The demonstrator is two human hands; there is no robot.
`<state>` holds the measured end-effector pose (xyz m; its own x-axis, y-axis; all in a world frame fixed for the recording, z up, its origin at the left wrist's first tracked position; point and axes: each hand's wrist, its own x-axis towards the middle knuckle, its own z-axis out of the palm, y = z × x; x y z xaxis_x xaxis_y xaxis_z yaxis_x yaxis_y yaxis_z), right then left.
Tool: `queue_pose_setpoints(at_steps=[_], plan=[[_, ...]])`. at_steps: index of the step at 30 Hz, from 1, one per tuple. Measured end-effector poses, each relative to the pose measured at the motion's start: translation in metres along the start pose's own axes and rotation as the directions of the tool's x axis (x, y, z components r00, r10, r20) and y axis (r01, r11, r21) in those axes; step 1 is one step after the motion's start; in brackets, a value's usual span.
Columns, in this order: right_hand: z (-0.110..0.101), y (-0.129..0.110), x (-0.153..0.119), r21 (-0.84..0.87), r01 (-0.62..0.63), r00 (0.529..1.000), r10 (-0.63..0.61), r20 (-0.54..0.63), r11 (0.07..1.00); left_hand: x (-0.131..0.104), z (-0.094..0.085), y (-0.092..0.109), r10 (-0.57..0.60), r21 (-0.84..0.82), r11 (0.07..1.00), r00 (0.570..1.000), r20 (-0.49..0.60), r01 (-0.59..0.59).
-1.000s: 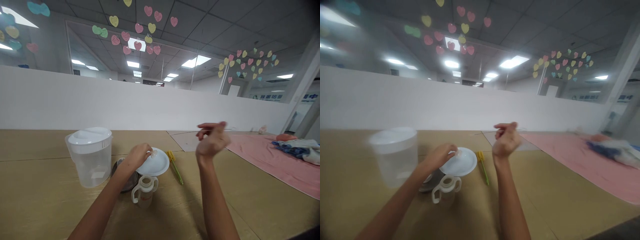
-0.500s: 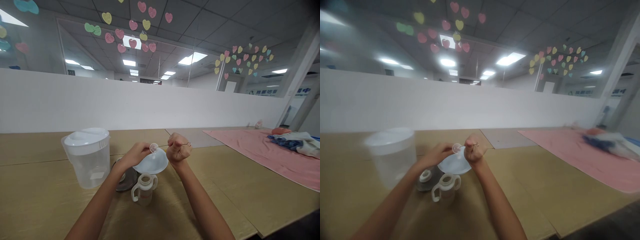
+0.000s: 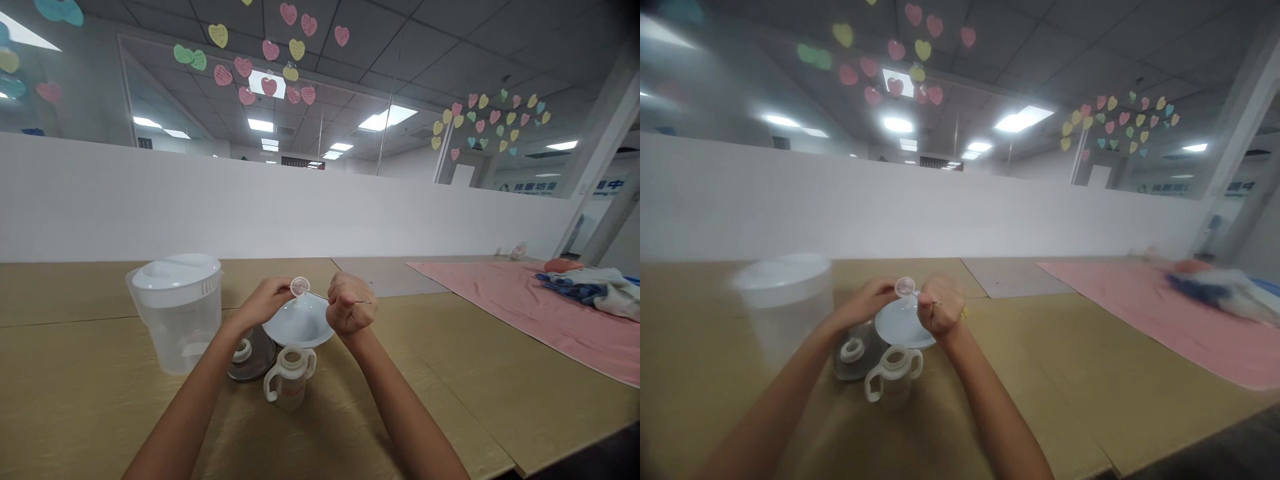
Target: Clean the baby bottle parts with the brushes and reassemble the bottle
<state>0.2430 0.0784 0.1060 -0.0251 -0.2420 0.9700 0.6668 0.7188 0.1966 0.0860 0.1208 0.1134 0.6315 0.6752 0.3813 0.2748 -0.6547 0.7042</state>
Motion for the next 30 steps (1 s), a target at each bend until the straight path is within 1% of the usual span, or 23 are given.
queue_pose_setpoints(at_steps=[2, 5, 8, 10, 12, 15, 17, 21, 23, 26, 28, 30], plan=[[-0.001, 0.000, 0.001, -0.009, 0.005, 1.000, -0.005, 0.009, 1.000, -0.001, -0.003, 0.002, 0.000, -0.020, 1.000, 1.000, -0.011, 0.000], [-0.002, -0.001, 0.005, 0.027, 0.003, 1.000, -0.003, -0.020, 1.000, -0.003, -0.006, 0.006, 0.009, -0.043, 0.999, 1.000, -0.021, -0.009], [-0.002, -0.003, 0.011, 0.087, 0.019, 0.998, -0.013, -0.067, 0.996, -0.004, -0.006, 0.008, 0.028, -0.028, 0.999, 1.000, 0.000, -0.028], [-0.004, -0.004, 0.014, 0.097, 0.032, 0.995, -0.023, -0.095, 0.995, -0.004, -0.005, 0.009, 0.050, -0.007, 0.999, 0.999, 0.020, -0.050], [-0.005, -0.003, 0.015, 0.067, 0.031, 0.994, -0.024, -0.105, 0.997, -0.004, -0.004, 0.010, 0.073, 0.015, 0.997, 0.996, 0.041, -0.074], [-0.009, 0.001, 0.016, -0.025, 0.006, 0.996, -0.009, -0.085, 1.000, -0.005, -0.003, 0.012, 0.095, 0.031, 0.995, 0.992, 0.086, -0.098], [-0.010, 0.003, 0.015, -0.069, 0.004, 0.997, -0.010, -0.074, 0.998, -0.006, -0.002, 0.013, 0.083, 0.031, 0.996, 0.989, 0.120, -0.087], [-0.012, 0.005, 0.016, -0.112, 0.047, 0.995, -0.056, -0.078, 0.993, -0.007, -0.001, 0.015, 0.058, 0.018, 0.998, 0.983, 0.176, -0.062], [-0.013, 0.005, 0.016, -0.141, 0.068, 0.995, -0.078, -0.068, 0.988, -0.008, -0.001, 0.015, 0.051, 0.003, 0.999, 0.975, 0.215, -0.053], [-0.014, 0.005, 0.016, -0.166, 0.066, 0.996, -0.075, -0.050, 0.984, -0.009, 0.000, 0.015, 0.022, 0.007, 1.000, 0.962, 0.273, -0.025], [-0.013, 0.004, 0.016, -0.146, 0.048, 0.997, -0.056, -0.049, 0.988, -0.009, 0.000, 0.015, 0.001, 0.036, 0.999, 0.962, 0.273, -0.011], [-0.011, 0.002, 0.015, -0.091, 0.030, 0.998, -0.035, -0.057, 0.995, -0.009, 0.001, 0.014, -0.016, 0.071, 0.997, 0.972, 0.235, -0.001]])
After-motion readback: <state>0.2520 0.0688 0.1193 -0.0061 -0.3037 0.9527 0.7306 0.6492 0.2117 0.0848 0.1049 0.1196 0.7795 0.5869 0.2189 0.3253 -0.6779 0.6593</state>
